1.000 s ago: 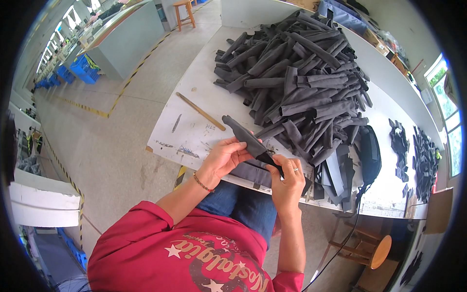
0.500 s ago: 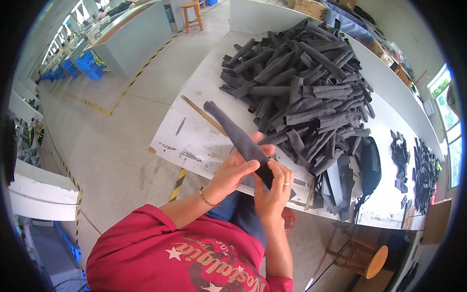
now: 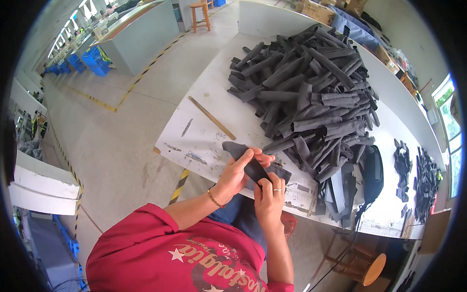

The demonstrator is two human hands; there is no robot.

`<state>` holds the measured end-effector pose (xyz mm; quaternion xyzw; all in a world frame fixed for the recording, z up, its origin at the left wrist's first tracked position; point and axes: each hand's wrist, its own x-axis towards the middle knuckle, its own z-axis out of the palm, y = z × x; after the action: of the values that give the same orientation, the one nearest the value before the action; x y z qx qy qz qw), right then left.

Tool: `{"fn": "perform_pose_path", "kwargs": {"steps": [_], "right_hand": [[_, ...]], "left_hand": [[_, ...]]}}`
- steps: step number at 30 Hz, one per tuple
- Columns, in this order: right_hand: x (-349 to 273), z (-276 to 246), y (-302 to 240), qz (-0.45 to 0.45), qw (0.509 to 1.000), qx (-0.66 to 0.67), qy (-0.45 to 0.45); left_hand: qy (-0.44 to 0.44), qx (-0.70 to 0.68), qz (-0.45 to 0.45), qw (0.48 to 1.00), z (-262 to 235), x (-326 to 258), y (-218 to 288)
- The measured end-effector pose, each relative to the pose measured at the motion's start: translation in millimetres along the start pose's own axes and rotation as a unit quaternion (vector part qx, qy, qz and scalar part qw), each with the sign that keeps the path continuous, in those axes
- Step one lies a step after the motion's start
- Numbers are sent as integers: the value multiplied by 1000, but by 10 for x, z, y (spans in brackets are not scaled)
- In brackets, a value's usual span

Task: Folding and fitting gray foam padding strips into shape at a factory workbench.

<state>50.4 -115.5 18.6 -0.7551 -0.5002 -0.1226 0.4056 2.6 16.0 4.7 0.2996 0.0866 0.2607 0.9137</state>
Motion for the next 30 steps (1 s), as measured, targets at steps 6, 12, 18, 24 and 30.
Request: {"fn": "perform_pose_path", "kwargs": {"steps": [6,12,18,24,30], "right_hand": [[7,171,-45,-12,1000,7,11],[59,140,-186,29,1000,0,11],[-235,-105,-101,49,999,7,-3],[-17,-20,-55,-9,999,47,26],[2,-171,-154,57,996,48,-56]], "left_hand": [[33,-25,-2,999,12,-36,2],[46,-18,-44,998,150,-128,5],[32,37,-19,999,165,-118,23],[-21,-33,-51,998,213,-279,-180],[-34,-28,-85,995,54,-253,-175]]}}
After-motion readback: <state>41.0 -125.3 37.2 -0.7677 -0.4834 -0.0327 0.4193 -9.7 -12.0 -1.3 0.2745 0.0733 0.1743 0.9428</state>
